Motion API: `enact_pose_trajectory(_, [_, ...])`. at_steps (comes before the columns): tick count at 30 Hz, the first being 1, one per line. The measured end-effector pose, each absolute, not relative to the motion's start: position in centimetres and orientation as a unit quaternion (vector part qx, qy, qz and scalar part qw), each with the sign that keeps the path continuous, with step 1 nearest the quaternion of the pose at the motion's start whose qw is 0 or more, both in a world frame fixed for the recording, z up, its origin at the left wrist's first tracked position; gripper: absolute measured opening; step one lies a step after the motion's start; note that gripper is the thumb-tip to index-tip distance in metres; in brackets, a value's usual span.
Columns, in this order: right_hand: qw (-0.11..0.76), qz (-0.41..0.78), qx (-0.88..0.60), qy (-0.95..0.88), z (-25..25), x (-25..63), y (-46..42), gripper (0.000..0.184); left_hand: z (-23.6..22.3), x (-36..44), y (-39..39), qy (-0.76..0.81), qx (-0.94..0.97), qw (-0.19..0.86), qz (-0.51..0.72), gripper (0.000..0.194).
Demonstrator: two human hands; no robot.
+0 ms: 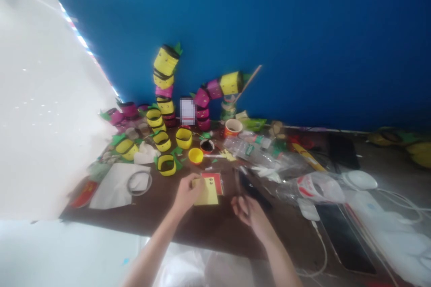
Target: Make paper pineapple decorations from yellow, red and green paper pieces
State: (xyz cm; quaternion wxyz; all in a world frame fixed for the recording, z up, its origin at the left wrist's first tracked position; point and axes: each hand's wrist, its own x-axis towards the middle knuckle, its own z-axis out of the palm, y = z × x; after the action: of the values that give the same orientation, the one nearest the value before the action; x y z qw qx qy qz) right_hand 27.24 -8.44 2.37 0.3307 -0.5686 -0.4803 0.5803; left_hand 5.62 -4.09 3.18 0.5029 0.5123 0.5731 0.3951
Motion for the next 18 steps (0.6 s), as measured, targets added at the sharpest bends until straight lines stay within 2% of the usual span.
enact_pose_trajectory(4, [0.302,0.603,-0.507,-0.537,2.9,25.7,-9.7,0.037,4.2,6.1,-4.6,0.589,0.536,0.474,0.375,0.019])
enact_pose_trajectory(8, [0.273,0.621,-0.485,-0.552,3.2,25.1,-10.0,0.034,5.3,6.4,-5.1,0.573,0.557,0.488,0.351,0.023])
enact_pose_trajectory(15, [0.231,0.655,-0.447,-0.563,2.9,26.1,-9.6,0.052,7.1,5.6,-4.9,0.541,0.609,0.493,0.306,0.023])
enact_pose_trajectory(18, [0.225,0.687,-0.436,-0.536,2.3,27.0,-9.6,0.054,7.4,5.0,-4.6,0.511,0.634,0.517,0.264,0.023])
